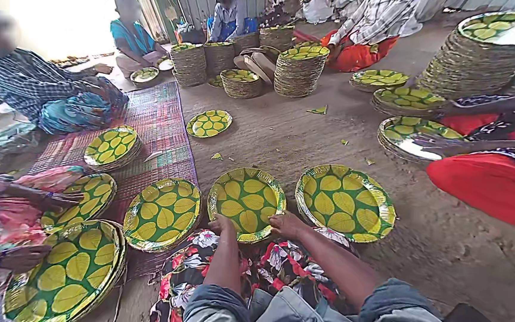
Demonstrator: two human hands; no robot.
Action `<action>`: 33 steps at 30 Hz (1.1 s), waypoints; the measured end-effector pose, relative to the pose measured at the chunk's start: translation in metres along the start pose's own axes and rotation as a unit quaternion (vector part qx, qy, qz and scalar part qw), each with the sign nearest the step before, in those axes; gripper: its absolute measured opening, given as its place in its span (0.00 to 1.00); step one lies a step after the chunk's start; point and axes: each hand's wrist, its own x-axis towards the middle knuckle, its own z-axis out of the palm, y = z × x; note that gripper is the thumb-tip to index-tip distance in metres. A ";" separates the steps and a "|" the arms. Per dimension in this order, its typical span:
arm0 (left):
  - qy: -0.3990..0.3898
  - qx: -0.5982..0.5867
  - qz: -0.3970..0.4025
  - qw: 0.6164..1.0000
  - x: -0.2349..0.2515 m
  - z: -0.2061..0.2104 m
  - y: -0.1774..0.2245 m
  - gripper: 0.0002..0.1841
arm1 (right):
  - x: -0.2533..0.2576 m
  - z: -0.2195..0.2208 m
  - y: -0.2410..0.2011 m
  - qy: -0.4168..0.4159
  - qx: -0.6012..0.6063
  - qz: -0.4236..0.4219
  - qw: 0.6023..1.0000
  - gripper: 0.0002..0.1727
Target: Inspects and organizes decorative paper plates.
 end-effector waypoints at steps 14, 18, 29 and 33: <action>-0.096 -0.237 0.070 0.964 -0.041 -0.036 0.045 0.26 | -0.029 -0.014 0.023 0.329 0.143 0.165 0.919 0.22; 0.011 -0.418 -0.010 0.908 -0.024 -0.053 0.061 0.31 | -0.025 -0.011 0.030 0.347 0.146 0.177 0.909 0.22; -0.261 -0.301 -0.077 0.914 -0.025 -0.051 0.059 0.31 | -0.031 -0.020 0.028 0.131 0.187 0.439 0.869 0.36; -0.311 -0.175 -0.046 0.933 -0.033 -0.037 0.048 0.27 | -0.028 -0.022 0.021 0.086 0.124 0.444 0.883 0.25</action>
